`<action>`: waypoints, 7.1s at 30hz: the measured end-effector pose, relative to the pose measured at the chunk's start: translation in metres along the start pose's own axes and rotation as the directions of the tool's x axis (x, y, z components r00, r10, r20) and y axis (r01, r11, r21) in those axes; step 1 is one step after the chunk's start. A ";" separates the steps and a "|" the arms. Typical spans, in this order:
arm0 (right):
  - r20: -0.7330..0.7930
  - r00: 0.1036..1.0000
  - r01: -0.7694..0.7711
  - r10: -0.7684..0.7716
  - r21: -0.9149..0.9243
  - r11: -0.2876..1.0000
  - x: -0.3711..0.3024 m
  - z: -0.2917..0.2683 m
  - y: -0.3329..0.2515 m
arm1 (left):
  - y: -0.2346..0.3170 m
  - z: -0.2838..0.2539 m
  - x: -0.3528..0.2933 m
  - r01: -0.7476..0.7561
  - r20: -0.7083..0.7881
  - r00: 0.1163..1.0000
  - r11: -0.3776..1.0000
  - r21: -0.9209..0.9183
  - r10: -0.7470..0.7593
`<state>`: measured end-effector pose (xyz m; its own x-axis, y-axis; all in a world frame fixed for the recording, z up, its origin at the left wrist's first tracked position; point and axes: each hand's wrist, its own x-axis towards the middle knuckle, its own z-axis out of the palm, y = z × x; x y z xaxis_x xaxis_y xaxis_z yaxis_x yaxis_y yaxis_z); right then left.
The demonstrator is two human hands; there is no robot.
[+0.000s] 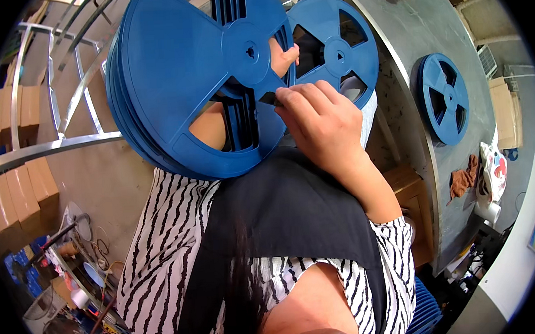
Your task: The person uses a utility knife to trim excess plastic flash from the edges of blue plastic spools. They hold the spool in one hand and scrape the blade along the rim to remove imperfections, then stack the finished spools on a metal shelf.
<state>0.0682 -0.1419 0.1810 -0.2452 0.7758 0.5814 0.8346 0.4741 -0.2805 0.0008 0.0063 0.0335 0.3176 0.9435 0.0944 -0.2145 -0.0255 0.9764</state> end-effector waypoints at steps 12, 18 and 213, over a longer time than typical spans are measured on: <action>0.148 0.976 0.195 -0.163 -0.241 0.951 0.012 0.000 -0.017 | 0.000 -0.004 -0.005 -0.048 -0.021 0.999 0.999 -0.009 0.047; 0.177 0.975 0.172 -0.138 -0.197 0.965 0.016 0.001 -0.016 | 0.000 0.001 -0.005 -0.068 -0.020 0.998 0.997 -0.019 0.068; 0.587 0.727 -0.662 0.356 0.737 0.136 -0.027 0.042 0.041 | 0.008 -0.006 0.034 -0.104 0.137 0.984 0.991 -0.078 0.114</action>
<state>0.0883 -0.1256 0.1220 -0.1710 0.9772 -0.1257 -0.0881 -0.1423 -0.9859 0.0045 0.0403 0.0439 0.4149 0.8800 0.2312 -0.3180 -0.0978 0.9430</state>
